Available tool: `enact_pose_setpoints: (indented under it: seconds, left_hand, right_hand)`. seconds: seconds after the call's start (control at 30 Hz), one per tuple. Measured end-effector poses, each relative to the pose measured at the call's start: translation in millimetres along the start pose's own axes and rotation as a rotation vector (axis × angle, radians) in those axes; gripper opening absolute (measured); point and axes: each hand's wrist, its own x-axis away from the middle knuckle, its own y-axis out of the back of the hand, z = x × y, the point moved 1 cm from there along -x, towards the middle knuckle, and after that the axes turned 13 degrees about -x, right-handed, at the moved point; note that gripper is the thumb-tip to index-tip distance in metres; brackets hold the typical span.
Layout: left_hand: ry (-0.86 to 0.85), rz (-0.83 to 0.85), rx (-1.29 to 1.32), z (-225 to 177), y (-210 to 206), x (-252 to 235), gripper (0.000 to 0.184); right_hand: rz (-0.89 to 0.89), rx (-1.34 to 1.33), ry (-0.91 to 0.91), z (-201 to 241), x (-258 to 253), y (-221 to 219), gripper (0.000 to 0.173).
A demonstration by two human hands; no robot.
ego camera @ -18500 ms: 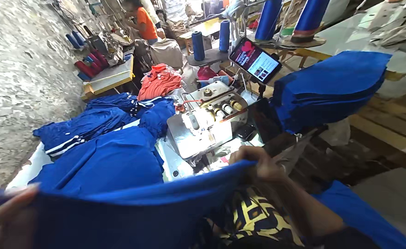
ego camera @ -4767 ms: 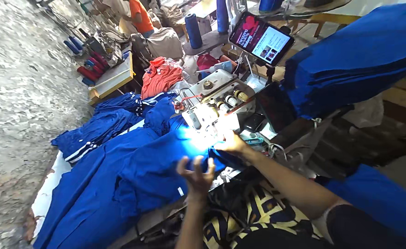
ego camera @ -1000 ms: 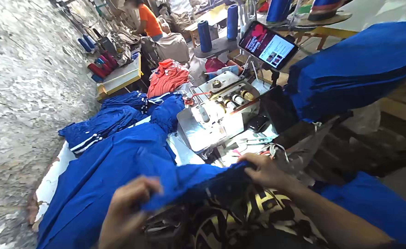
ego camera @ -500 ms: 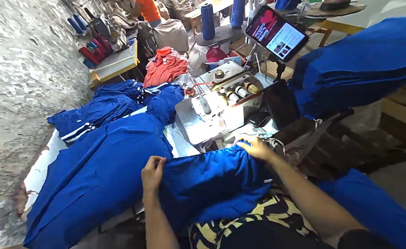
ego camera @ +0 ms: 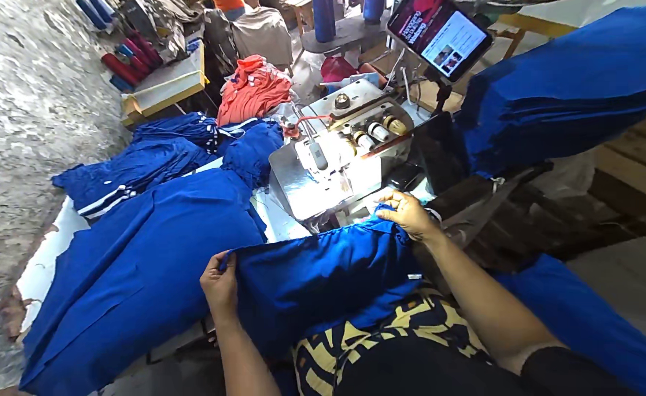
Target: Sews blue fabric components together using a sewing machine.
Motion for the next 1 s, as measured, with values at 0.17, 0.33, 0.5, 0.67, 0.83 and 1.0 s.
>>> enact_pose_setpoints:
  seconds: [0.17, 0.33, 0.5, 0.67, 0.83, 1.0]
  left_hand:
    - [0.041, -0.104, -0.180, -5.8, -7.9, -3.4, 0.026]
    - [0.154, -0.151, -0.271, -9.2, -12.0, -5.9, 0.031]
    - [0.221, -0.204, -0.199, -11.6, -13.6, -6.4, 0.030]
    - [0.328, -0.340, -0.110, -11.9, -12.6, -6.0, 0.031]
    - [0.408, -0.422, -0.056, -16.9, -12.2, -5.2, 0.031]
    - [0.432, -0.333, 0.014, -30.6, -2.4, -7.5, 0.038]
  right_hand:
    - [-0.080, 0.183, 0.097, -4.6, -1.6, -1.2, 0.005]
    - [-0.234, 0.286, 0.174, -11.4, -2.8, -5.1, 0.016]
    - [-0.303, 0.341, 0.235, -11.8, -1.9, -7.4, 0.020]
    - [-0.426, 0.358, 0.233, -10.5, -0.4, -12.1, 0.021]
    - [-0.489, 0.388, 0.295, -15.3, -2.4, -11.2, 0.023]
    - [-0.543, 0.447, 0.228, -10.4, -2.0, -14.7, 0.025]
